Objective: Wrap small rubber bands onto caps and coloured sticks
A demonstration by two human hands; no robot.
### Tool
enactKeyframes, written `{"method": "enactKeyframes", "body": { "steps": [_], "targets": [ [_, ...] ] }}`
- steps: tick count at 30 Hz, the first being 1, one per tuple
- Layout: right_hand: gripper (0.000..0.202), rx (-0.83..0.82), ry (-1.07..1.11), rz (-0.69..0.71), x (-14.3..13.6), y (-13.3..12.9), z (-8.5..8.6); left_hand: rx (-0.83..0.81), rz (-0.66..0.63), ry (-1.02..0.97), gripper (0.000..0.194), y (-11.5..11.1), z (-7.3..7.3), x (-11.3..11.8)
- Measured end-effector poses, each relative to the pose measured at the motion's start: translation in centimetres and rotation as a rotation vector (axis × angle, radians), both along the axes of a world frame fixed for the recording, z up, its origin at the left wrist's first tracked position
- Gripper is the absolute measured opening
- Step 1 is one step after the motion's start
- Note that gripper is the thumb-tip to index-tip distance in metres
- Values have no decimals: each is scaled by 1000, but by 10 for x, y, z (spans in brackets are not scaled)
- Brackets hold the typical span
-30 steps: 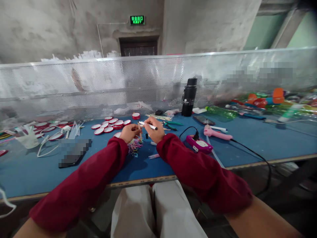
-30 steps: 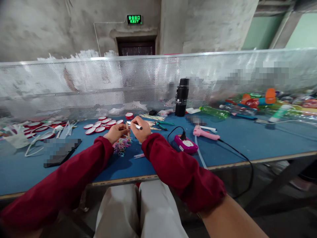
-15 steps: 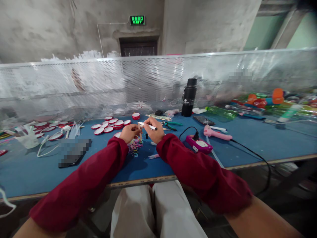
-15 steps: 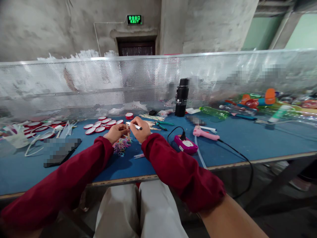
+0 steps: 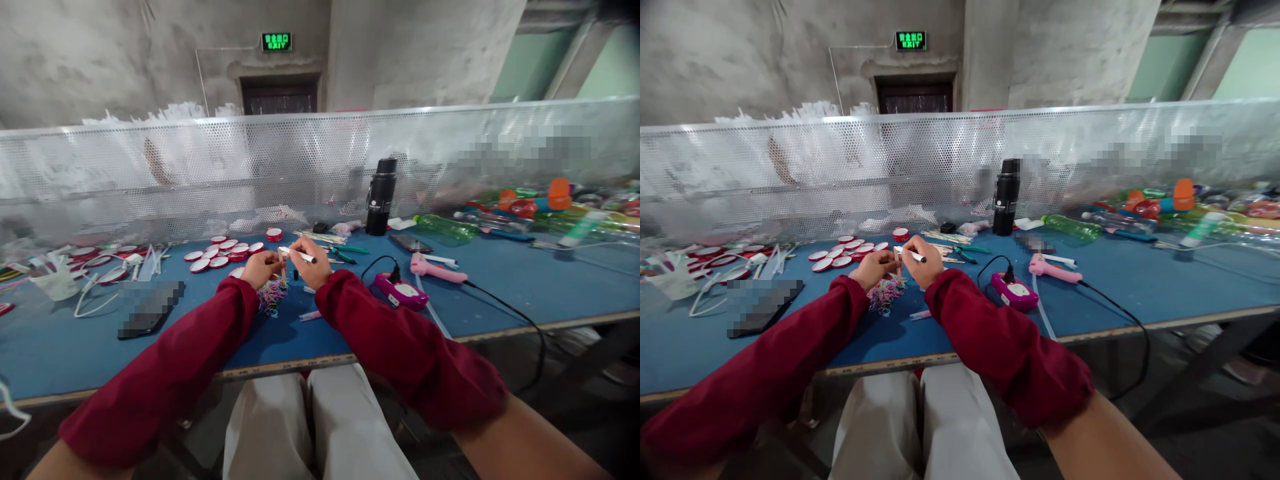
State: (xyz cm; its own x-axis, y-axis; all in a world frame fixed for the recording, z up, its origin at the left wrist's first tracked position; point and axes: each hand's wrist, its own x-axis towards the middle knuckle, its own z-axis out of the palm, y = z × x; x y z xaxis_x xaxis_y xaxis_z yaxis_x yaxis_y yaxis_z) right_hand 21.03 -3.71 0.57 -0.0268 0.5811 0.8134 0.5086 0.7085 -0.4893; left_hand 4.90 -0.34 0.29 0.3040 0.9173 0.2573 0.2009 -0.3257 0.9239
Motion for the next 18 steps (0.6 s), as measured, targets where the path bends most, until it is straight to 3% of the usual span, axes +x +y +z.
{"method": "enactKeyframes", "body": {
  "steps": [18],
  "targets": [
    [9, -21, 27, 0, 2, 8, -4, -9, -42, -65, 32, 14, -9, -3]
  ]
}}
